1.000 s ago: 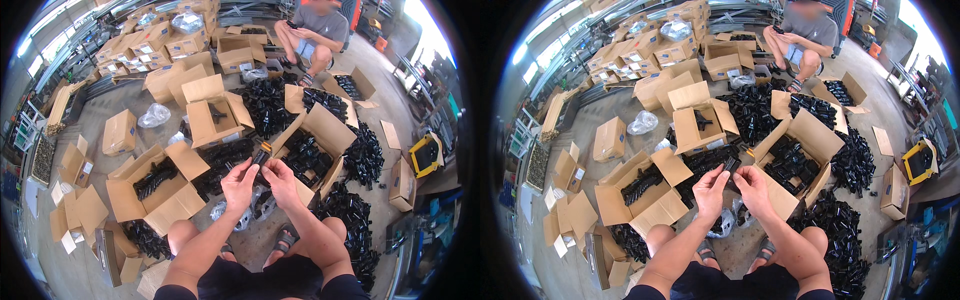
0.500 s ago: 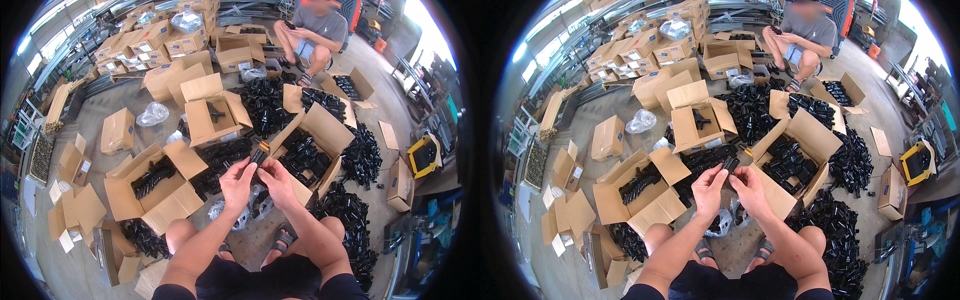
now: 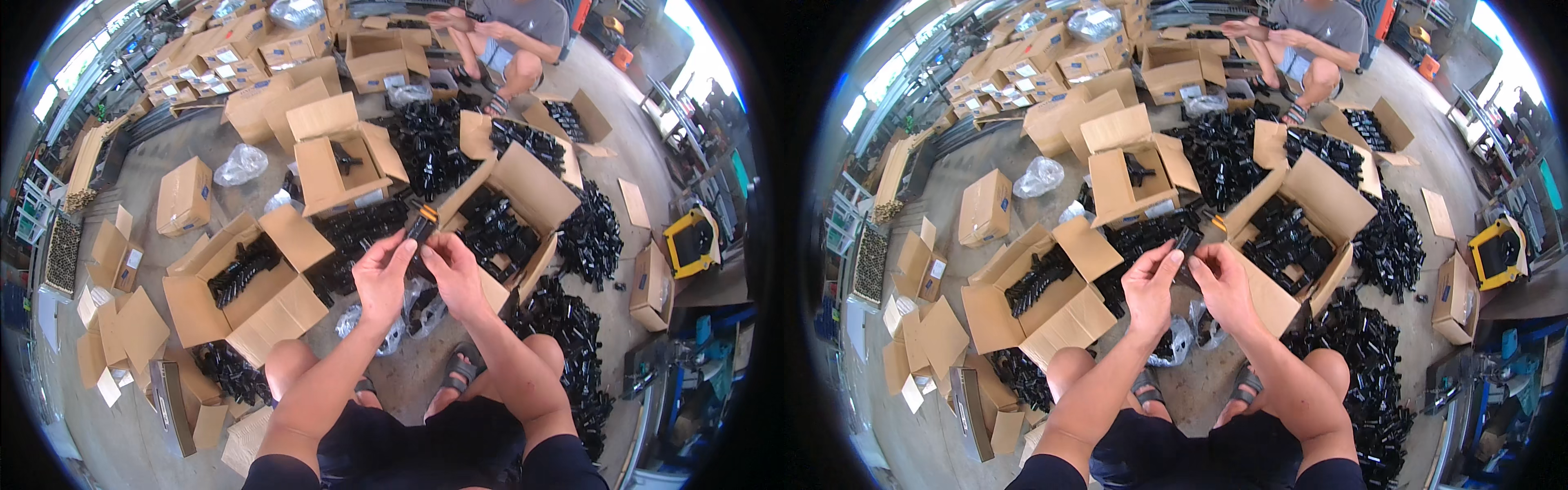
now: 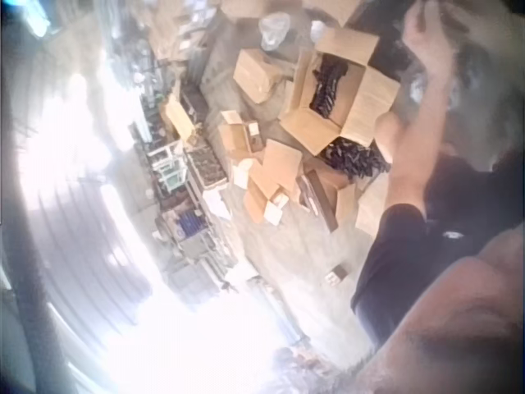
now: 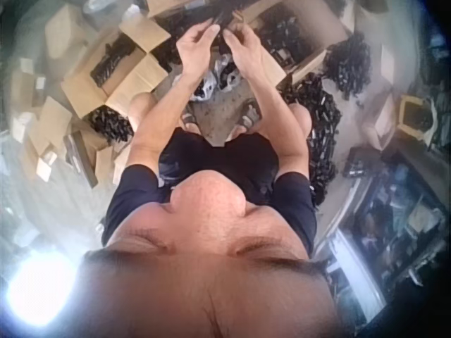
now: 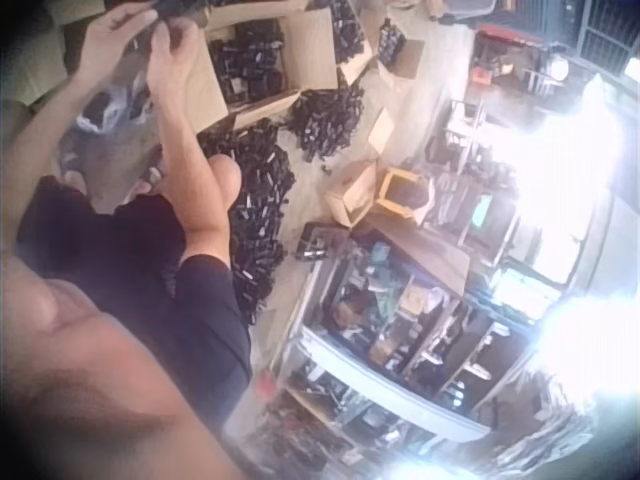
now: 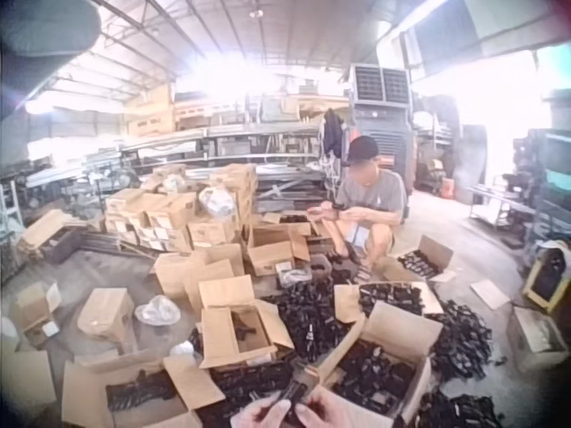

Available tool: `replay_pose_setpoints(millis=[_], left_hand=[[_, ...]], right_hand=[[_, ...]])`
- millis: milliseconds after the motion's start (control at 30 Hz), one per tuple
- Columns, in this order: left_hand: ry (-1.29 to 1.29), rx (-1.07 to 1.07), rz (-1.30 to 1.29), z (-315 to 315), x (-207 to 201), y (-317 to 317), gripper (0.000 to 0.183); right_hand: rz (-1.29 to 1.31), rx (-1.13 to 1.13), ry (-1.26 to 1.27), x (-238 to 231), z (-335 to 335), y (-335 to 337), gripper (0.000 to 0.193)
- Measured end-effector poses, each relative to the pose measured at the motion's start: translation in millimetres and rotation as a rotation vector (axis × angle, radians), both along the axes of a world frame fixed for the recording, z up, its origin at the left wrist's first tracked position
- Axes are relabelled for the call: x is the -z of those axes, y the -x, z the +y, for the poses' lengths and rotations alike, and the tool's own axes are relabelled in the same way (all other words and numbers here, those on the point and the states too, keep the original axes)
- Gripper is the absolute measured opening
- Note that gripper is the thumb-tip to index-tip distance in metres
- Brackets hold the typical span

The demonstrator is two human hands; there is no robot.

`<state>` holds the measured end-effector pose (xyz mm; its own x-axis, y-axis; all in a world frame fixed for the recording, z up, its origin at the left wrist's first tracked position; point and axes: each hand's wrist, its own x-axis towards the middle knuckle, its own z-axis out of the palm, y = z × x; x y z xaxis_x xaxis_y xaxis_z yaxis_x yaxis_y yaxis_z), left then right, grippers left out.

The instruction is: The person assembles small black metal components by hand, inserting a metal pin through pre-drilled holes in the parts while sitting amidst numerous boxes of components on a fabrication floor.

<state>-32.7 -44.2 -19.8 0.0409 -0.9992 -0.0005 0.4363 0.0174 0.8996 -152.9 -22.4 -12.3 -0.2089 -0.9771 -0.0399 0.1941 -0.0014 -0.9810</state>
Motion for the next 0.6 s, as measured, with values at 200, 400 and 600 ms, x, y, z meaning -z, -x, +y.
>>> replay_pose_setpoints(millis=[200, 400, 600], left_hand=[[0.012, -0.005, -0.008, 4.6, -0.2, 3.4, 0.026], [0.013, -0.025, -0.025, -0.1, 0.7, 7.5, 0.025], [0.018, -0.003, 0.011, 1.3, -2.2, 5.0, 0.023]], right_hand=[[0.053, -0.001, -0.083, -5.8, 2.4, 8.4, 0.011], [0.146, 0.013, -0.078, -6.8, -1.5, 9.5, 0.019], [0.12, -0.002, -0.008, 1.3, -2.1, 10.8, 0.016]])
